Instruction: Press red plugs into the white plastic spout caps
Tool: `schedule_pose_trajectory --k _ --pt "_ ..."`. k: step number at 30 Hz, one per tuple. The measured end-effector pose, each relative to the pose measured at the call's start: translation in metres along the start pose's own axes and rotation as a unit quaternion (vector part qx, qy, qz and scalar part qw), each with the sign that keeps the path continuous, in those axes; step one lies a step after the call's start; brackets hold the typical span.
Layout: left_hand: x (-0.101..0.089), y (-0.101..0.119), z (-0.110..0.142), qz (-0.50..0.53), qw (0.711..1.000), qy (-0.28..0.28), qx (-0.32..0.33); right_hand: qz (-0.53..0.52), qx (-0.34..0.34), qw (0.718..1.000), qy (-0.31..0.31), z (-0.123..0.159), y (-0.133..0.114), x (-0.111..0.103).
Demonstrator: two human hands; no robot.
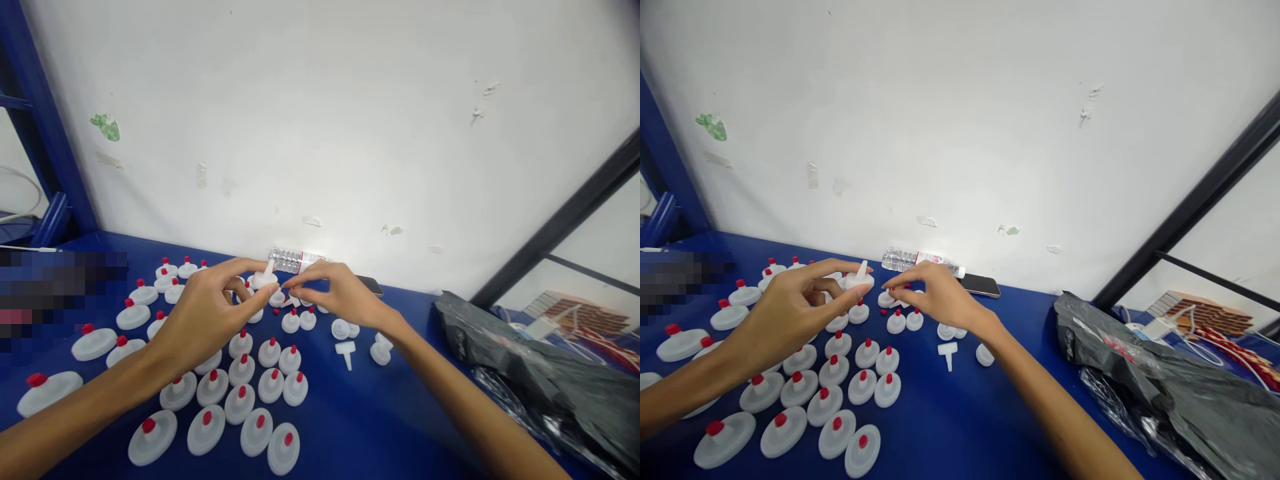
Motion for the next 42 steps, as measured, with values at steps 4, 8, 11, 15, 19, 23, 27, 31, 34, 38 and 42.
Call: schedule_pose_trajectory --k 4,8,11,15,19,23,27,31,34,38,42 --pt "0.008 0.002 0.003 -0.019 0.999 -0.023 0.035 -0.081 0.038 0.99 0.104 0.0 -0.004 -0.016" --pt "0.014 0.004 0.007 -0.027 0.997 -0.035 0.065 -0.145 0.039 0.979 0.135 -0.002 -0.013 -0.011" --pt "0.014 0.005 0.008 -0.03 0.996 -0.039 0.072 -0.149 0.02 0.981 0.126 -0.003 -0.02 -0.003" --pt "0.012 0.005 0.008 -0.031 0.996 -0.045 0.067 -0.124 0.017 0.982 0.141 -0.002 -0.02 0.0" --pt "0.012 0.003 0.007 -0.027 0.996 -0.043 0.073 -0.135 0.031 0.98 0.142 -0.003 -0.016 0.002" --pt "0.012 0.001 0.007 -0.028 0.996 -0.014 0.088 -0.148 0.044 0.975 0.161 -0.004 -0.016 0.004" --pt "0.01 -0.001 0.006 -0.02 0.996 0.013 0.089 -0.146 0.051 0.97 0.19 -0.003 -0.019 0.004" --pt "0.01 -0.001 0.004 -0.033 0.994 0.017 0.102 -0.098 0.039 0.977 0.187 -0.001 -0.021 0.005" --pt "0.01 -0.002 0.003 -0.05 0.993 0.016 0.102 0.021 0.005 0.98 0.198 0.0 -0.026 0.006" --pt "0.009 -0.002 0.003 -0.057 0.992 0.022 0.107 0.093 -0.019 0.971 0.217 0.001 -0.032 0.008" --pt "0.008 0.002 0.005 -0.048 0.99 0.036 0.129 0.041 0.015 0.975 0.218 0.0 -0.033 0.007"
Point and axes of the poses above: each hand's wrist, its own z-axis away from the middle knuckle, its own x-axis out of the palm, y = z × x, the point moved 4 cm from there along -z, towards the middle knuckle, and after that the axes turned 10 degrees about -x, right-handed, at the moved point
